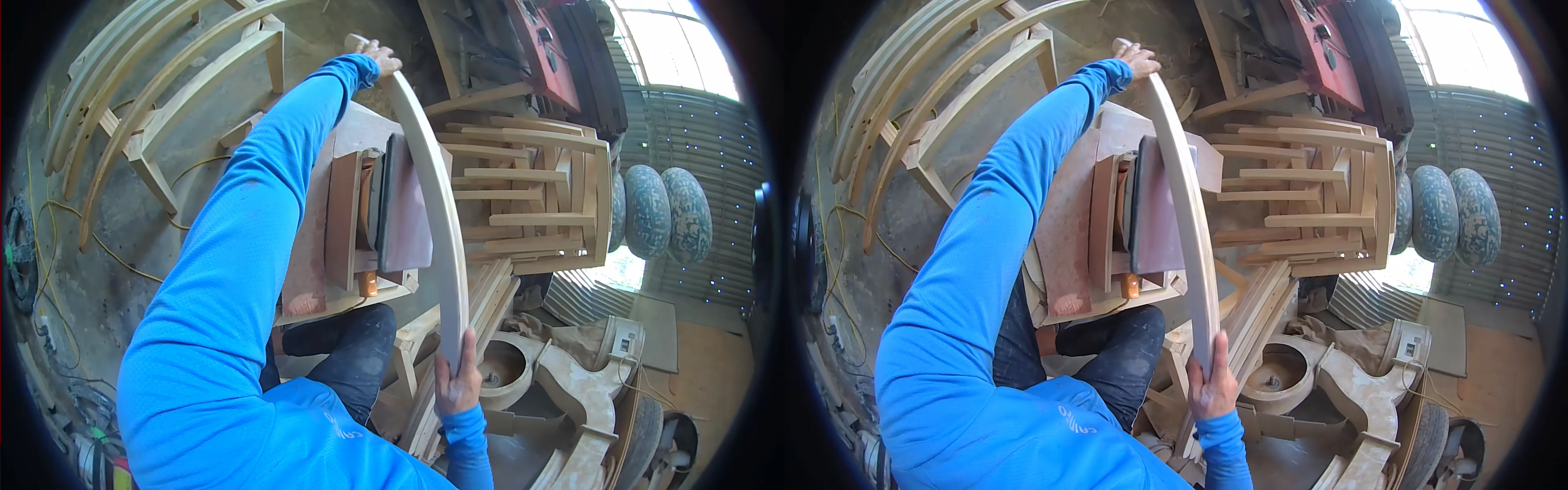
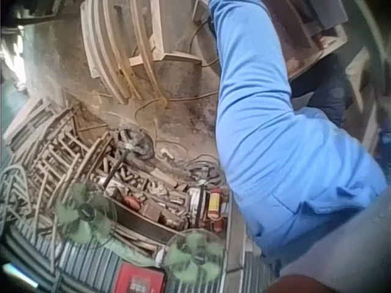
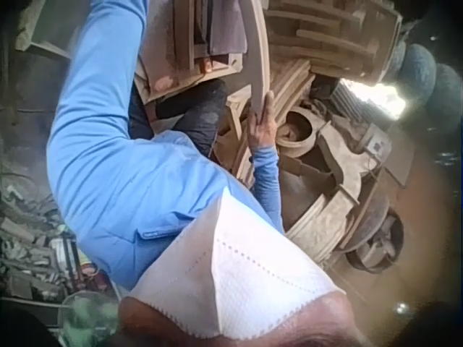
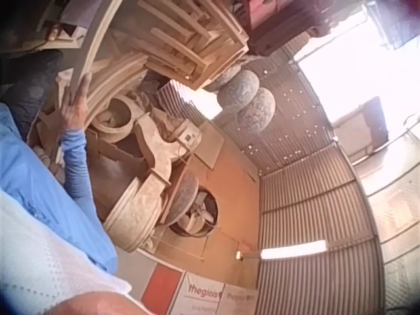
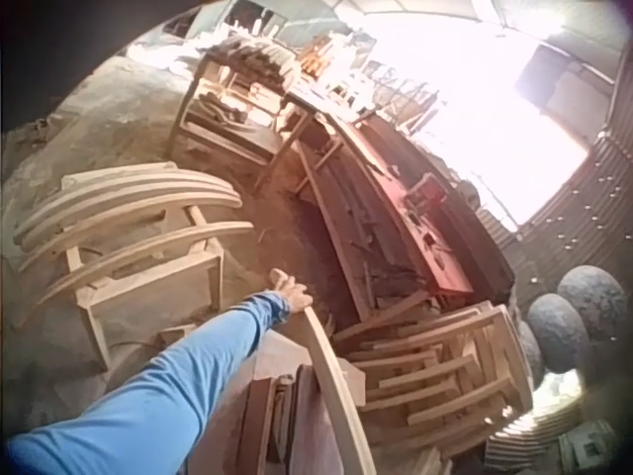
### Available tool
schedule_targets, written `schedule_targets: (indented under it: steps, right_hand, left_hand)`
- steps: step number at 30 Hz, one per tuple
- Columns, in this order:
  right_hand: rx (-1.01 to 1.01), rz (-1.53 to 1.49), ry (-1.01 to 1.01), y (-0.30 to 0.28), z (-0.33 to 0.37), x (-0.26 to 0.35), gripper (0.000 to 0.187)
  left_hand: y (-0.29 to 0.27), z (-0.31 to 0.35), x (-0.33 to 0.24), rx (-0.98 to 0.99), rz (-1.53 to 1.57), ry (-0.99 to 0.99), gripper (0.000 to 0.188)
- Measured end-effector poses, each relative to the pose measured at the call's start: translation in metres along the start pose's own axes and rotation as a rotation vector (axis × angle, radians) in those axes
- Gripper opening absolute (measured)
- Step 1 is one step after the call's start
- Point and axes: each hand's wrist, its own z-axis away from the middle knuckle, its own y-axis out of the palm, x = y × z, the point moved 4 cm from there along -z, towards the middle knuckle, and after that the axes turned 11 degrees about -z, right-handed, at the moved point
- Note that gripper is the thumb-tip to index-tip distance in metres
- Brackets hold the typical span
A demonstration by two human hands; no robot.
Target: Sanding curved wooden chair components using a belt sander.
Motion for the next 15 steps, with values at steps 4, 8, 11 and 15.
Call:
schedule_targets:
  steps: [4,8,11,15]
  right_hand:
    - [0.085,-0.024,-0.133,0.036,-0.094,0.023,0.078]
    - [0.084,0.027,-0.163,0.059,-0.159,0.032,0.079]
    - [0.095,0.042,-0.100,0.076,-0.187,0.050,0.079]
    - [0.034,-0.014,-0.162,0.090,-0.161,0.043,0.079]
  left_hand:
    - [0.022,0.015,0.041,-0.008,0.424,-0.359,0.056]
    - [-0.032,0.052,0.017,0.007,0.472,-0.376,0.070]
    - [-0.050,0.076,0.014,0.003,0.434,-0.374,0.073]
    - [-0.074,0.114,-0.010,0.012,0.273,-0.308,0.072]
